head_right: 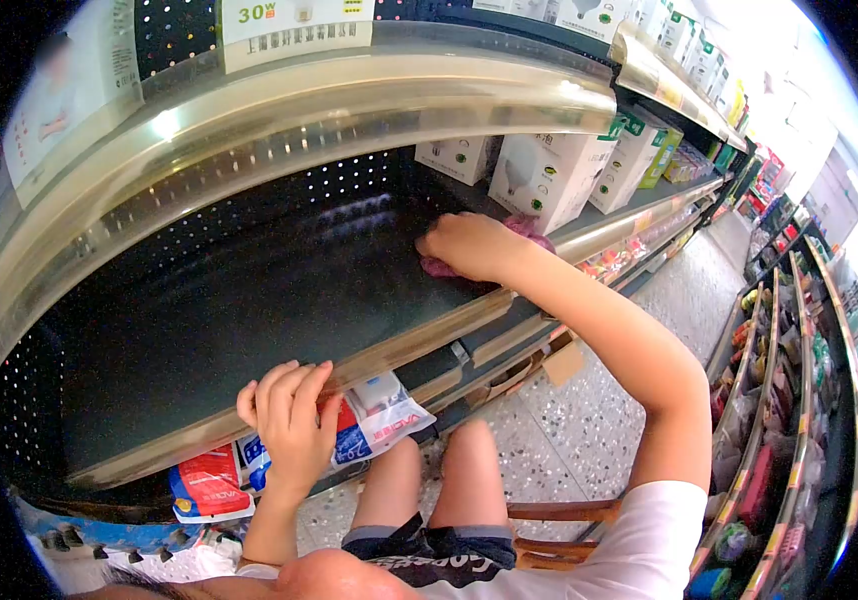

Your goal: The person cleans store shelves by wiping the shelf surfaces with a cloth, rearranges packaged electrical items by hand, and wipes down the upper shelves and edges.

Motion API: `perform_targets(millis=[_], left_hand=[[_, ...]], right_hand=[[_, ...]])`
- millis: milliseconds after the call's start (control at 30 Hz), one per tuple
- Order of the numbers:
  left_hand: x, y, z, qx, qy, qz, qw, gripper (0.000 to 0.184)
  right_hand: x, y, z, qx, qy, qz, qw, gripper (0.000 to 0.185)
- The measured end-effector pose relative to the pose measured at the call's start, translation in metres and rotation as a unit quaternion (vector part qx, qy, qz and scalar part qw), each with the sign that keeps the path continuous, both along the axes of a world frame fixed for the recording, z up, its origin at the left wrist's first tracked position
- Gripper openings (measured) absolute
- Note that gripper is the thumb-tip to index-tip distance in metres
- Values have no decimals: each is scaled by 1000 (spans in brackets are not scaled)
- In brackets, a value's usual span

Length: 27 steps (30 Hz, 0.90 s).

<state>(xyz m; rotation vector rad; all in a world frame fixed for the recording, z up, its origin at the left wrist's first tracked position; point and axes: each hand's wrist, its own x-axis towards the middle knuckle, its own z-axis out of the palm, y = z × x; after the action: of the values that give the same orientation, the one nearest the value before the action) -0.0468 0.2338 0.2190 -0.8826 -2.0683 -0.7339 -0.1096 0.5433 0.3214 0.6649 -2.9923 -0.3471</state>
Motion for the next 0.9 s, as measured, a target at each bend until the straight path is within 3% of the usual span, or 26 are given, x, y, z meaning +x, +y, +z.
perform_targets(millis=[233, 433, 700, 800, 900], left_hand=[[0, -1, -1, -1, 1, 1, 1000, 42], [0, -1, 1, -3, 8, -1, 1000, 42], [-1, -2, -1, -6, 15, -2, 1000, 45], [-1, -2, -2, -12, 10, -3, 1000, 45], [-1, -3, -1, -14, 16, -1, 1000, 45]], right_hand=[[-68, 4, -21, 4, 54, -76, 996, 14], [-111, 6, -24, 16, 65, -75, 995, 17], [-197, 21, -84, 45, 354, -33, 934, 20], [-202, 17, -78, -74, 336, -2, 939, 22], [-192, 17, -60, -188, 196, -18, 962, 23]])
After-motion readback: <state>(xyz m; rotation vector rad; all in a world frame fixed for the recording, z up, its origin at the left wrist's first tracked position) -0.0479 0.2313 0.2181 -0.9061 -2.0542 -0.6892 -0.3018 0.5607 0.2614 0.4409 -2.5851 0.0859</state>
